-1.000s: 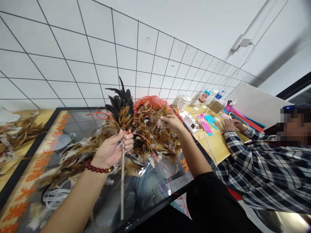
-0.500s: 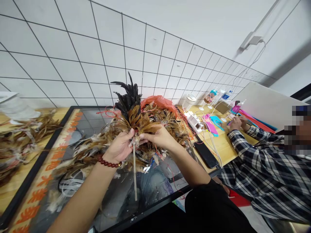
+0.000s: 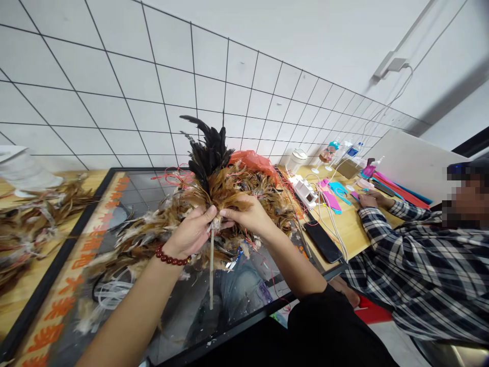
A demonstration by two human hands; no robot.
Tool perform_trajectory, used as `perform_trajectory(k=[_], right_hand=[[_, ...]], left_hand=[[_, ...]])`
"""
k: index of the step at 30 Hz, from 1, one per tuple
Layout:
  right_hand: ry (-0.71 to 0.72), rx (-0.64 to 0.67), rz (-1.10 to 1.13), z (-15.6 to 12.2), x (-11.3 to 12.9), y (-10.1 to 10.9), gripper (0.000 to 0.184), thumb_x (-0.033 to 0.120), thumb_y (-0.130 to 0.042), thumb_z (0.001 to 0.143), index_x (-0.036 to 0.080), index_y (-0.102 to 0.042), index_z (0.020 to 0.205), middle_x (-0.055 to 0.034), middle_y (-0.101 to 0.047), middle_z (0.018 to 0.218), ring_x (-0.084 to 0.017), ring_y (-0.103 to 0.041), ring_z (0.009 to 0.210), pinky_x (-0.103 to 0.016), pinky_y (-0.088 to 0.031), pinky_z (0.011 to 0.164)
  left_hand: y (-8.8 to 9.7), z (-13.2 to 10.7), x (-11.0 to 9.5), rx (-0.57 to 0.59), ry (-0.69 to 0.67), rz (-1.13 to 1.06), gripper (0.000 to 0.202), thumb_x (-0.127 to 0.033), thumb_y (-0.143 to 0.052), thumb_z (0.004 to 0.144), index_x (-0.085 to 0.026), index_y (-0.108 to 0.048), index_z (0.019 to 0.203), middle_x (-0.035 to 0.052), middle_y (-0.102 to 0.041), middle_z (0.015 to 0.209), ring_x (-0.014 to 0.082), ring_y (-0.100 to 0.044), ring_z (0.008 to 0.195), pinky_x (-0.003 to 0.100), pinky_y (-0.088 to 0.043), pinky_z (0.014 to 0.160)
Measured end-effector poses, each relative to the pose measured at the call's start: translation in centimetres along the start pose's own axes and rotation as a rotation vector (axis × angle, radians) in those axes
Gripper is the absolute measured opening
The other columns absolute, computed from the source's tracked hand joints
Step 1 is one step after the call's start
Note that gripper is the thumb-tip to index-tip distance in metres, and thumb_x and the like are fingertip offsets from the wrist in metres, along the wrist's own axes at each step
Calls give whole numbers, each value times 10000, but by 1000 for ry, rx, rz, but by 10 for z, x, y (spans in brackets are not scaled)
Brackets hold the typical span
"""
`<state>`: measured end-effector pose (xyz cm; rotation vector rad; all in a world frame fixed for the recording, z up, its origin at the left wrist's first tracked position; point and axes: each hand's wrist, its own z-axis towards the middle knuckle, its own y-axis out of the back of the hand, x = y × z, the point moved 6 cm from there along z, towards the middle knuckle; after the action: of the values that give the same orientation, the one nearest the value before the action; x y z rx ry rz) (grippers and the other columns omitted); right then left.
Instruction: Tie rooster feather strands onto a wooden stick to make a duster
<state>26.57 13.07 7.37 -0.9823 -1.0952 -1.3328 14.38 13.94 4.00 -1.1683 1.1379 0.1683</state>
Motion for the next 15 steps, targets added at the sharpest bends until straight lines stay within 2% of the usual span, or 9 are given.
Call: perform_trajectory(k=[3,7,11,15], right_hand=[[1,9,11,1,-3,-1,390,458,-891,555,163,-673,690,-25,-628,807,-137,-593,721,-258,-535,657],[-99,93,147,-4,-7,-9,417,455,-902,534,162,-650,688,5,-613,723,-101,-547,534,-261,-511,522],[-184,132,251,-11,-9,-14,432,449,-913,523,168,-666,738,-7,-646,707,-145,-607,556,-306,-566,545],[-153,117,266,-12,-10,-13,413,436,-921,511,165,-667,693,-5,-645,636,-149,-602,538,-312,-571,549]], left_hand=[[1,-1,0,-4,38,2,185,-239,-777,783,-123,-646,844,41,-683,705,174,-684,724,345,-613,763],[1,-4,0,19,70,45,206,-262,-781,780,-115,-642,816,42,-662,691,159,-654,647,329,-606,685],[-1,-4,-1,62,18,103,301,-335,-825,729,-112,-624,711,34,-614,632,134,-596,609,271,-552,605],[-2,-3,0,60,-15,197,371,-414,-845,687,-112,-630,670,53,-635,637,136,-592,620,262,-523,613]])
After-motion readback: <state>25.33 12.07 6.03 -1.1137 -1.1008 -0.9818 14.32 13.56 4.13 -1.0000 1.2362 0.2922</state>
